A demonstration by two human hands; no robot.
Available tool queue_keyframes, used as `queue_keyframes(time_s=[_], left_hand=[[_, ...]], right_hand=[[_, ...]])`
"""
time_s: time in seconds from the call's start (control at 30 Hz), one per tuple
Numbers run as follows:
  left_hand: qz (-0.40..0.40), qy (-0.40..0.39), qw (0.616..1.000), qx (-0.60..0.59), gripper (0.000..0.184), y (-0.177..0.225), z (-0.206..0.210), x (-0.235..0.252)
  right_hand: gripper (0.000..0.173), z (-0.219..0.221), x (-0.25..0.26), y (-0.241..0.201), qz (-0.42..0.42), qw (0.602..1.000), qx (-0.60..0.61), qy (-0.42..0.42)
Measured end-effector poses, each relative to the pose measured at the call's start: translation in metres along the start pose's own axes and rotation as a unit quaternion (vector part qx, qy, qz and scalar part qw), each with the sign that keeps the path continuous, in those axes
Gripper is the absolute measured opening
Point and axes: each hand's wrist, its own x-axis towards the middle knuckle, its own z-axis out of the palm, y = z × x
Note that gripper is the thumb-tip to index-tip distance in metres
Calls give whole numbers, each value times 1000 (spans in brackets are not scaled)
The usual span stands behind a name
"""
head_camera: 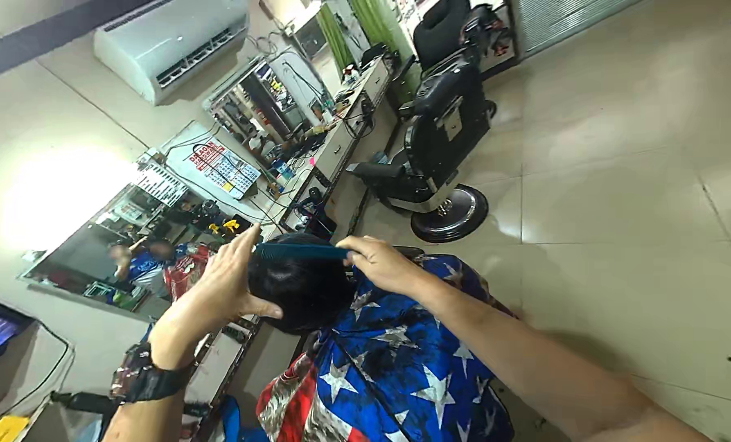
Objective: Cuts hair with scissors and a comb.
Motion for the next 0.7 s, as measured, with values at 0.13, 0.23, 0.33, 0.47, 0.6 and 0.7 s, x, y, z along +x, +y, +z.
queue_keyframes(time_s=[0.13, 0.23, 0.33, 0.47, 0.6, 0.7], left_hand=[[126, 18, 985, 114, 128, 23, 29, 5], [219, 24, 959, 179, 109, 33, 43, 11], [258, 48, 937, 229, 94, 40, 46, 16], [324, 64, 909, 255, 27, 43, 50, 19], [366, 91, 889, 259, 13, 38, 51, 17], [386, 114, 879, 255, 20, 32, 51, 12]], right_hand=[[33, -2, -56, 0, -18, 996, -55, -71], [32, -18, -101, 10, -17, 993, 17, -112], [28, -38, -119, 11, 33, 986, 133, -95], [30, -42, -74, 3, 66, 991, 109, 50], [38, -11, -17, -11, 21, 991, 33, 130], [38, 19, -3, -17, -9, 987, 32, 154]])
